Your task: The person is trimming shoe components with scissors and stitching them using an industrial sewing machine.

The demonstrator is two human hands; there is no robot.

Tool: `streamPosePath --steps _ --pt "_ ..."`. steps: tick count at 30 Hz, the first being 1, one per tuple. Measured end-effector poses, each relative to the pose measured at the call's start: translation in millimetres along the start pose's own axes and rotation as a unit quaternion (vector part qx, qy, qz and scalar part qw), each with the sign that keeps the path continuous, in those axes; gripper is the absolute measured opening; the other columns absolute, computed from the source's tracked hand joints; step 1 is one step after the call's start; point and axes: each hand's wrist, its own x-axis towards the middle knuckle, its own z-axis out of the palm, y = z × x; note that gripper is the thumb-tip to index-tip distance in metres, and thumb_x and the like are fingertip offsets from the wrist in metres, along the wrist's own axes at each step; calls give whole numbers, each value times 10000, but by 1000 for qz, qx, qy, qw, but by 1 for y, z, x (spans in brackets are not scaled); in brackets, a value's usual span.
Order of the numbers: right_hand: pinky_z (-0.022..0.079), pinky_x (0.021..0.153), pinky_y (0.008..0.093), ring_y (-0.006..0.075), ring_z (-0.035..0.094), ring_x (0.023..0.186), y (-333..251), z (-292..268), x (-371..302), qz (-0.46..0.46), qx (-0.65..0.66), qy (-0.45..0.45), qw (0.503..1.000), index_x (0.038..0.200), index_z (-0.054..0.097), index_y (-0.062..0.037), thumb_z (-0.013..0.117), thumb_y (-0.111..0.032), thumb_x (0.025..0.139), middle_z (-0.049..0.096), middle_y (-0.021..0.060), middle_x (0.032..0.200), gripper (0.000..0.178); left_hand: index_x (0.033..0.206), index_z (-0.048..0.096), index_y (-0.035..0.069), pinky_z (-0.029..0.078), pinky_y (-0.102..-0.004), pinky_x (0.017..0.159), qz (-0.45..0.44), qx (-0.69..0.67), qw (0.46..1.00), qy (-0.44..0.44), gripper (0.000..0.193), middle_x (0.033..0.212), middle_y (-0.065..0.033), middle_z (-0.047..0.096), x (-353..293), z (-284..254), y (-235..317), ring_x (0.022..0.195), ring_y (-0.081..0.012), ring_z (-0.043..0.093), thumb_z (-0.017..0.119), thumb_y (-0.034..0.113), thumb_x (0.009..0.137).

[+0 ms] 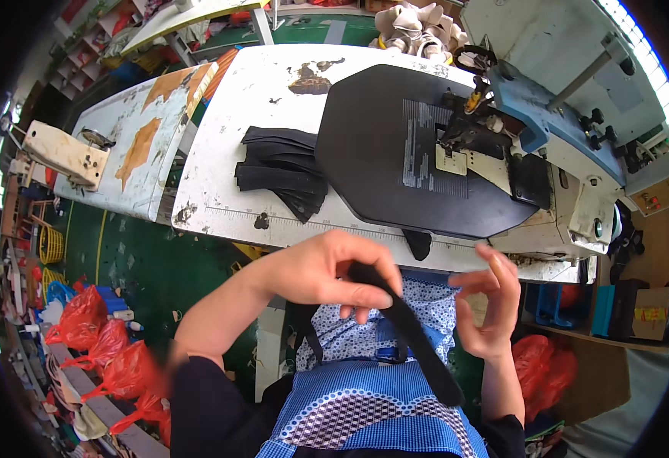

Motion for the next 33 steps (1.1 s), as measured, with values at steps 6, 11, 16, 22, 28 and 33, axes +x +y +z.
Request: streamPosePath --steps 6,11,16,22,28,33 --pt "642 738 324 275 779 881 -23 9 71 -261 -194 -15 946 945 780 17 808 -25 702 764 187 1099 248 1293 519 50 556 -216 568 6 51 995 82 437 920 -56 713 52 13 55 681 -100 697 778 11 944" --pt "613 863 365 336 770 1004 1 1 85 -41 -152 -15 987 1081 731 42 759 -13 798 753 230 1177 289 1156 644 33 595 -300 770 213 502 770 333 304 1023 -111 706 59 -6 28 897 -191 722 791 -11 893" --pt "606 863 362 338 767 1025 12 6 88 -37 -126 9 991 1090 727 41 766 -17 776 756 227 1188 321 1252 718 35 518 -476 1063 277 657 669 211 492 1306 -124 700 67 -11 11 1257 -335 656 837 288 847" --pt "599 871 383 345 758 1015 12 7 94 -39 -145 -4 989 1092 726 36 777 -23 725 760 204 1193 376 1323 681 44 517 -497 1078 253 690 640 224 674 1344 -131 669 67 -8 9 1259 -353 648 876 356 758" --pt "585 902 412 359 736 1053 9 10 96 -61 -167 -5 984 1113 721 21 781 -38 699 759 184 1188 422 1330 676 50 518 -503 1079 250 693 637 227 687 1340 -125 658 69 -6 12 1255 -368 642 880 366 754" --pt "572 974 450 394 696 1163 6 2 87 -93 -240 -48 965 1134 738 12 766 -88 695 755 169 1203 451 1334 679 72 520 -502 1076 247 711 621 220 681 1339 -115 655 71 -4 7 1256 -360 640 876 377 758"
